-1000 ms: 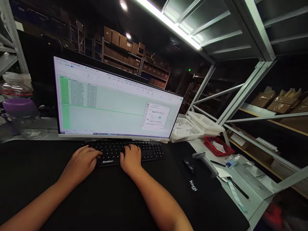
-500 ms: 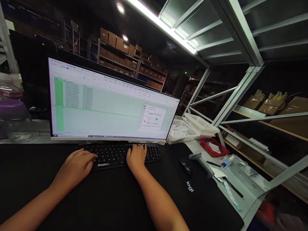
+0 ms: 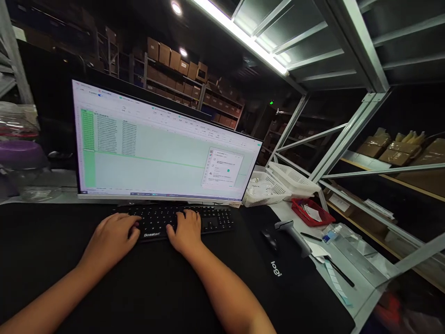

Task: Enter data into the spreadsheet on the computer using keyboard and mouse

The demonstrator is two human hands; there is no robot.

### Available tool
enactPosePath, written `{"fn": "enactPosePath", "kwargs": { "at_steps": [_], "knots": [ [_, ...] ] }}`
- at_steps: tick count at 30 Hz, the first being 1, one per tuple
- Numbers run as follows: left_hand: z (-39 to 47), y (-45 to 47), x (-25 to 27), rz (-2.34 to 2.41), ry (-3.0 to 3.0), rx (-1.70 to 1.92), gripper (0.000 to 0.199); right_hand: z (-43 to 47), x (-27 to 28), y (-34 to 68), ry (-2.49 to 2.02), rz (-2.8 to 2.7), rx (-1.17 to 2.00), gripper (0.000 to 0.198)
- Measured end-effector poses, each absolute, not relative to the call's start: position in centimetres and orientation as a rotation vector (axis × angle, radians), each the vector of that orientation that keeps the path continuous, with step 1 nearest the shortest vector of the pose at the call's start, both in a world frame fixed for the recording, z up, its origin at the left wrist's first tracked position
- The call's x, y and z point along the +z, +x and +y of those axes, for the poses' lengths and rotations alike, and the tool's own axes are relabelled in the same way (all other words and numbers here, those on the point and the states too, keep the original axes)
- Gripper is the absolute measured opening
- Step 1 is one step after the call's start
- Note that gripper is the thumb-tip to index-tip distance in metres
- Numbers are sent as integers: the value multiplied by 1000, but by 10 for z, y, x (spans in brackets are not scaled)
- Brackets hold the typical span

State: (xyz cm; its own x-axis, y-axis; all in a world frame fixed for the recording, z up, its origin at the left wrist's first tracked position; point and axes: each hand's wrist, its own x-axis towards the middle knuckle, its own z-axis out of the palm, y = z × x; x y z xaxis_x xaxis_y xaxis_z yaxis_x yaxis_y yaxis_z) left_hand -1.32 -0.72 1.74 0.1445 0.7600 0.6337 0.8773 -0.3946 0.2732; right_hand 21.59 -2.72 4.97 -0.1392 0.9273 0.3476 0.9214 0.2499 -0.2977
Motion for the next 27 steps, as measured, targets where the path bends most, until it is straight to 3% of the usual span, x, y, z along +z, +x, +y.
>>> {"fn": "enactPosePath", "kwargs": {
  "at_steps": [4, 10, 22, 27],
  "knots": [
    [-6, -24, 21, -1907, -2056, -1072, 54, -30, 48, 213, -1673, -2087, 26, 50],
    [-5, -35, 23, -1988, -2068, -1187, 59, -29, 46, 212, -1647, -2066, -5, 45],
    [-2, -28, 16, -1818, -2173, -1161, 62, -28, 45, 214, -1539, -2096, 57, 40],
    [-9, -21, 21, -1736, -2130, -1108, 46, -35, 48, 209, -1303, -2281, 113, 30]
  ]
}}
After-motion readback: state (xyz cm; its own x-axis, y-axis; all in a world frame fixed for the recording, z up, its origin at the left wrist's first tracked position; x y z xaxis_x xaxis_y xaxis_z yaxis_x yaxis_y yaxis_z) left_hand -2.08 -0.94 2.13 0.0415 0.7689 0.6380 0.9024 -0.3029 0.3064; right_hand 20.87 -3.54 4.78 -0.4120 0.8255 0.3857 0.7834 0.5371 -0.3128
